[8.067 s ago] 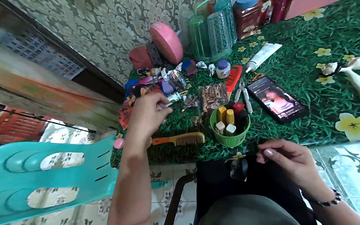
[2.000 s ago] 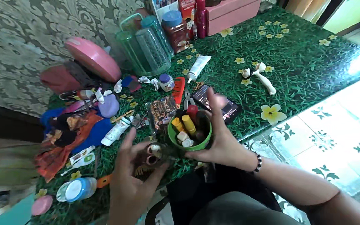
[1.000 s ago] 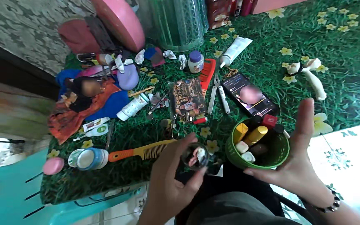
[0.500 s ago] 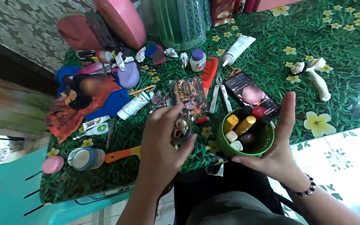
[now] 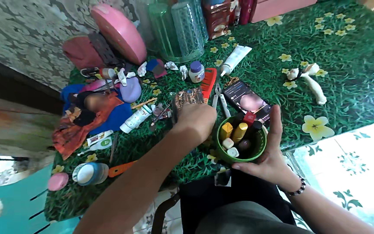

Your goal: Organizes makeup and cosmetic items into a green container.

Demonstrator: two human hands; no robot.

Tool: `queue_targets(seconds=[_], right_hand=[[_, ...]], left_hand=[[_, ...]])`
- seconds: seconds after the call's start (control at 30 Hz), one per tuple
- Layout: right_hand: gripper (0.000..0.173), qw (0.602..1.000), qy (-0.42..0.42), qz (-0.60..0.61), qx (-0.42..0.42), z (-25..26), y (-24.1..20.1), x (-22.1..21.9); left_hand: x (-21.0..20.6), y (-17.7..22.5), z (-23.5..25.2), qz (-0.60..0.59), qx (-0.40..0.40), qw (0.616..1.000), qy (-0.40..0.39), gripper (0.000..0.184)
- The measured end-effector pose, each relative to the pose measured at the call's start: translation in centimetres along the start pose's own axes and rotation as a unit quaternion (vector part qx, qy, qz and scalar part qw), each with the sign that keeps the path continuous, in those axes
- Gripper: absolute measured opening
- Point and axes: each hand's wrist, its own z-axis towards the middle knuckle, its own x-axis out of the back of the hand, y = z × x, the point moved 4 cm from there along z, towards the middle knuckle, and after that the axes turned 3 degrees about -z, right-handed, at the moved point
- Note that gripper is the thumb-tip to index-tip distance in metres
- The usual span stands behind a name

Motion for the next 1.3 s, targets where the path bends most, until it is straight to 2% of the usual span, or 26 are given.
queue_targets(seconds=[0.07,0.13,0.2,0.23,0.3,0.37,0.5,0.77,1.0,1.17,1.3], right_hand=[[0.130,1.000,-0.002,0.005,-0.002,0.0,0.0,0.0],[0.130,1.000,-0.004,0.006,-0.005,-0.1,0.1,0.1],[0.130,1.000,-0.005,0.011,-0.004,-0.1,0.3,0.1],[0.130,1.000,-0.006,0.008,0.000,0.0,0.4,0.1],[0.129,1.000,-0.006,-0.001,0.002,0.0,0.4,0.1],[0.128,1.000,-0.007,0.006,-0.006,0.0,0.4,0.1],[0.127,1.000,-0.003,0.001,-0.005,-0.1,0.4,0.0],[0.126,1.000,0.000,-0.020,-0.001,-0.1,0.3,0.1],[0.127,1.000,0.000,-0.008,-0.006,-0.1,0.4,0.0],[0.126,1.000,-0.001,-0.015,0.002,-0.1,0.5,0.0],[0.125,1.000,-0.001,-0.022,0.006,-0.2,0.6,0.0]], left_hand=[[0.2,-0.6,0.0,-0.018,0.013,0.999,0.028,0.007],[1.0,-2.2,-0.9,-0.097,-0.002,0.987,0.127,0.011],[1.8,-4.2,-2.7,-0.209,-0.057,0.937,0.273,0.012],[2.2,-4.9,-3.8,-0.274,-0.084,0.903,0.320,0.010],[2.1,-5.8,-5.1,-0.410,-0.137,0.830,0.352,0.011],[1.3,-6.3,-5.8,-0.497,-0.187,0.765,0.365,0.015],[0.1,-5.7,-7.3,-0.507,-0.266,0.709,0.413,0.023],[-0.5,-3.9,-8.9,-0.527,-0.306,0.671,0.423,0.028],[-1.4,-2.9,-9.7,-0.523,-0.283,0.673,0.439,0.033],[-2.2,-2.8,-10.9,-0.463,-0.278,0.676,0.501,0.022],[-3.1,-3.5,-12.3,-0.461,-0.263,0.673,0.515,0.012]])
